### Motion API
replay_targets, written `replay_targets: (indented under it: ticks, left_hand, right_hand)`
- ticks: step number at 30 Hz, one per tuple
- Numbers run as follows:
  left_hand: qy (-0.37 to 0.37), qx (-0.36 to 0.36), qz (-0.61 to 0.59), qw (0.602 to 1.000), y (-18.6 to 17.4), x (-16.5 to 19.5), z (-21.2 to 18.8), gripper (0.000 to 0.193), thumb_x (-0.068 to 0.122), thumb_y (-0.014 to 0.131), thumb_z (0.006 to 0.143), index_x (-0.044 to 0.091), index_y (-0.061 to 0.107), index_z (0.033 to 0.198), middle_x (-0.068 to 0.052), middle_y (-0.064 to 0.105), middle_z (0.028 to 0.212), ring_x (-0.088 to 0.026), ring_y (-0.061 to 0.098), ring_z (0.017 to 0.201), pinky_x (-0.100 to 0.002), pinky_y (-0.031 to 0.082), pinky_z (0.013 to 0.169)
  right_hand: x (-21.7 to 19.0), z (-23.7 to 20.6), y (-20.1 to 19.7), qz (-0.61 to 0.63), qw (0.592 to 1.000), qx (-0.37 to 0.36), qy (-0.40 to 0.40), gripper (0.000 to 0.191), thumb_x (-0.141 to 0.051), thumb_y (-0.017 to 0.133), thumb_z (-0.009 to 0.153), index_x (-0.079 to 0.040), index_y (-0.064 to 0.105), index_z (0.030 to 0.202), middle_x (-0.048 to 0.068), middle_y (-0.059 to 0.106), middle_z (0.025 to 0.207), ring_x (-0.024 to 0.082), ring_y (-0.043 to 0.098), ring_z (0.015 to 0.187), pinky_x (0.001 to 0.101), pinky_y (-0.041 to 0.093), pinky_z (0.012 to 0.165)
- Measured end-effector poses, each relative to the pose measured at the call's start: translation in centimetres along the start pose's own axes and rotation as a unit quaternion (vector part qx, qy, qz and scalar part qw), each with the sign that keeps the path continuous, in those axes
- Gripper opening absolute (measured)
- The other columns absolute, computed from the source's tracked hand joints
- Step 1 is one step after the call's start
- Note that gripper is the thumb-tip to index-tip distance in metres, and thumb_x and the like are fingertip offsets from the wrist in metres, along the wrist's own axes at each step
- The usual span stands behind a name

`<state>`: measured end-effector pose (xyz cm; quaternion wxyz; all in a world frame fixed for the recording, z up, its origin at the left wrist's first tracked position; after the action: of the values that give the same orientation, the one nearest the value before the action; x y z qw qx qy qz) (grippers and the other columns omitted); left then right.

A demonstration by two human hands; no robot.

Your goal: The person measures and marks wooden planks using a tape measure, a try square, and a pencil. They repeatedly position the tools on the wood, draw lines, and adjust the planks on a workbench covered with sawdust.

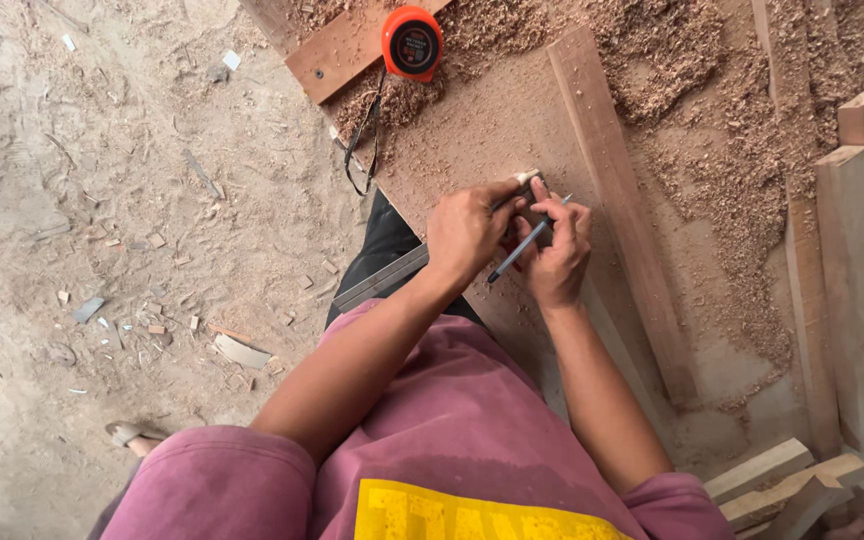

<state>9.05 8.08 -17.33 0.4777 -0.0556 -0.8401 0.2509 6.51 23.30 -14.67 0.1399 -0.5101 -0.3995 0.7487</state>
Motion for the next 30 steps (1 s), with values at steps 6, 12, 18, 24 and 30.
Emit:
replay_targets:
  ticks: [6,12,18,24,30]
  left_hand:
    - [0.002,-0.009,-0.002,1.000,0.0,0.3,0.1,0.030,0.036,0.068,0.092,0.020,0.078,0.114,-0.012,0.077,0.097,-0.032,0.075,0.083,-0.043,0.058,0.071]
    - [-0.053,-0.037,-0.023,0.998,0.7,0.3,0.4,0.029,0.034,0.068,0.090,0.021,0.078,0.113,-0.012,0.077,0.095,-0.031,0.076,0.084,-0.042,0.058,0.074]
    - [-0.022,-0.028,-0.052,0.998,2.0,0.3,-0.3,0.030,0.026,0.065,0.091,0.016,0.076,0.117,-0.008,0.080,0.095,-0.025,0.078,0.076,-0.037,0.060,0.071]
    - [0.105,-0.068,-0.002,0.992,4.2,1.1,0.1,0.027,0.024,0.071,0.096,0.007,0.079,0.116,-0.007,0.079,0.088,-0.014,0.076,0.071,-0.031,0.059,0.063]
    - [0.056,-0.221,0.043,0.973,3.6,1.5,-3.9,0.057,0.019,0.075,0.094,0.007,0.056,0.146,-0.010,0.071,0.077,-0.015,0.062,0.053,-0.033,0.046,0.044]
  right_hand:
    - [0.0,0.1,0.0,-0.001,1.000,0.002,0.008,0.023,-0.021,0.073,0.102,-0.007,0.060,0.115,0.011,0.073,0.132,0.030,0.058,0.107,0.0404,0.054,0.094]
    - [-0.6,0.6,-0.8,-0.019,1.000,0.009,0.005,0.025,-0.020,0.075,0.099,-0.007,0.060,0.114,0.010,0.073,0.132,0.033,0.059,0.106,0.0404,0.053,0.093]
    - [0.3,-2.0,-3.8,0.039,0.999,0.036,-0.009,0.032,-0.014,0.067,0.102,-0.003,0.054,0.130,0.018,0.059,0.150,0.039,0.060,0.132,0.0434,0.048,0.109]
    - [5.6,-21.8,-18.6,-0.315,0.921,0.159,0.164,0.056,-0.037,0.081,0.085,-0.005,0.052,0.120,0.017,0.059,0.145,0.042,0.058,0.129,0.0623,0.035,0.111]
    - [9.0,-28.8,-20.3,-0.231,0.937,0.199,0.169,0.072,-0.048,0.089,0.079,-0.004,0.054,0.125,0.015,0.061,0.143,0.036,0.062,0.115,0.0502,0.047,0.099]
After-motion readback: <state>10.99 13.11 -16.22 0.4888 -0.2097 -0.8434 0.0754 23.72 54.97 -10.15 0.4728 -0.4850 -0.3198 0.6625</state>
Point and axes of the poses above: each hand's wrist, its own z-axis towards the middle knuckle, its own y-axis out of the palm, x = y × z, the point moved 10 cm from there along z, towards the middle knuckle
